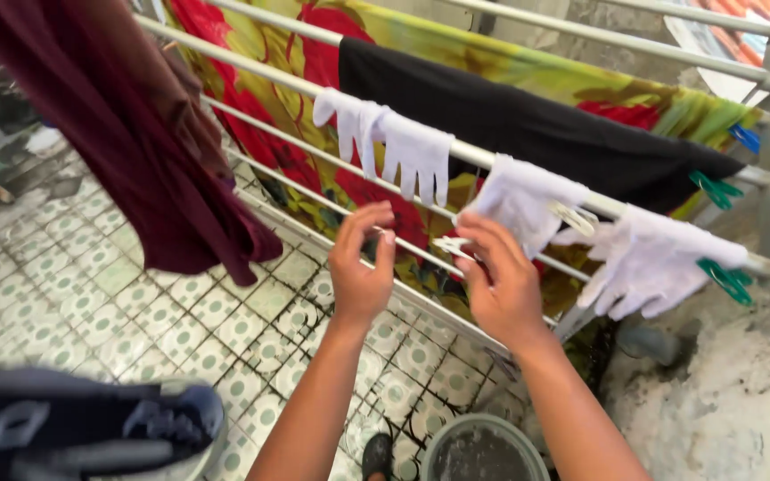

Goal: Rinsing white gloves and masks in a bucket and hanging them on a drying rack with clothespins

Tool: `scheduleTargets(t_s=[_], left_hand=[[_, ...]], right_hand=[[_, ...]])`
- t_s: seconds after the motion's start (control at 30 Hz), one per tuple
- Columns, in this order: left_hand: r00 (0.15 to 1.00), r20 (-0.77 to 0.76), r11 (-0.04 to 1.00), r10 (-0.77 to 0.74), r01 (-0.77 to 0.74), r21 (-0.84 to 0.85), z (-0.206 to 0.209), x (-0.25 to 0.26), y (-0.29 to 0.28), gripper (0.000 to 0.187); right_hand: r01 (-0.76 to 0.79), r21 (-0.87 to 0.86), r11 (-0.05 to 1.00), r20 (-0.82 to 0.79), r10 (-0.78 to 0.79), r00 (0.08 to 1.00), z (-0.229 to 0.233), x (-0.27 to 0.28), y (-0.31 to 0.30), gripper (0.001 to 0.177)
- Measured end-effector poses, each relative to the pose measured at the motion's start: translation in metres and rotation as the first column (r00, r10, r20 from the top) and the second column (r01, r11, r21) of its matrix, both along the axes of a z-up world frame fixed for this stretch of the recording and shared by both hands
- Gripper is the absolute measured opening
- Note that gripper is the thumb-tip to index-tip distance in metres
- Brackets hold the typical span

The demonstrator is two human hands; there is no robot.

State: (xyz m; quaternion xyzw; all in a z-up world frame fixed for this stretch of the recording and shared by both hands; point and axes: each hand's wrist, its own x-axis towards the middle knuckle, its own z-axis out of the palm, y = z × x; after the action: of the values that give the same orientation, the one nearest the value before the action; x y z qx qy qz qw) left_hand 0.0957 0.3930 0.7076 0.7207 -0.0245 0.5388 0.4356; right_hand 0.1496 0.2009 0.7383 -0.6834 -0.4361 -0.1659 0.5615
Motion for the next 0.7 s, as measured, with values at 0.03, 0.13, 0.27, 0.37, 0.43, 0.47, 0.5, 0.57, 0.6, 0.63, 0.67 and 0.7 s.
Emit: scheduleTargets(t_s=[0.03,0.13,0.27,0.37,0.43,0.47,0.5,0.57,0.6,0.63,0.67,0.7], left_hand=[[1.0,-0.001,1.0,-0.009,0.009,0.0,0.014,0.006,0.004,0.013],[0.997,0.082,0.998,-0.015,0.01,0.06,0.052,0.027,0.018,0.021],[0.994,0.105,0.99,0.027,-0.042,0.136,0.067,0.059,0.052,0.034],[0.997,0.058,0.979,0.042,-0.053,0.195,0.06,0.086,0.08,0.056],[0.999,0.007,0.972,0.05,-0.051,0.229,0.053,0.099,0.098,0.071],[0.996,0.009,0.965,0.089,-0.088,0.245,0.048,0.105,0.108,0.075],[0.992,0.009,0.957,0.125,-0.123,0.264,0.044,0.11,0.118,0.08],[0.99,0.001,0.961,0.141,-0.137,0.241,0.046,0.107,0.125,0.081],[0.988,-0.007,0.965,0.153,-0.148,0.218,0.047,0.105,0.128,0.082],[0.987,-0.008,0.964,0.158,-0.153,0.216,0.048,0.102,0.123,0.082],[0.979,0.039,0.959,0.202,-0.206,0.193,0.048,0.098,0.118,0.08],[0.966,0.083,0.952,0.243,-0.254,0.168,0.049,0.095,0.112,0.078]], right_hand=[[0.009,0.0,1.0,-0.001,-0.009,1.0,0.006,0.003,0.013,0.03],[-0.04,0.023,0.999,0.05,0.039,0.998,0.018,0.016,0.043,0.026],[0.032,-0.076,0.997,-0.095,-0.04,0.995,0.016,0.029,0.061,0.026],[0.047,-0.073,0.996,-0.17,-0.059,0.984,0.03,0.031,0.068,0.026],[0.01,-0.048,0.999,-0.183,-0.019,0.983,0.022,0.043,0.07,0.026],[0.013,-0.085,0.996,-0.203,-0.03,0.979,0.007,0.055,0.07,0.028],[0.017,-0.12,0.993,-0.226,-0.044,0.973,-0.009,0.066,0.07,0.032],[0.022,-0.112,0.993,-0.204,-0.045,0.978,-0.012,0.069,0.069,0.032],[0.031,-0.103,0.994,-0.184,-0.05,0.982,-0.014,0.07,0.068,0.032],[0.026,-0.105,0.994,-0.185,-0.045,0.982,-0.015,0.07,0.069,0.032],[0.019,-0.076,0.997,-0.187,-0.033,0.982,-0.015,0.07,0.069,0.031],[0.016,-0.047,0.999,-0.191,-0.024,0.981,-0.015,0.069,0.068,0.03]])
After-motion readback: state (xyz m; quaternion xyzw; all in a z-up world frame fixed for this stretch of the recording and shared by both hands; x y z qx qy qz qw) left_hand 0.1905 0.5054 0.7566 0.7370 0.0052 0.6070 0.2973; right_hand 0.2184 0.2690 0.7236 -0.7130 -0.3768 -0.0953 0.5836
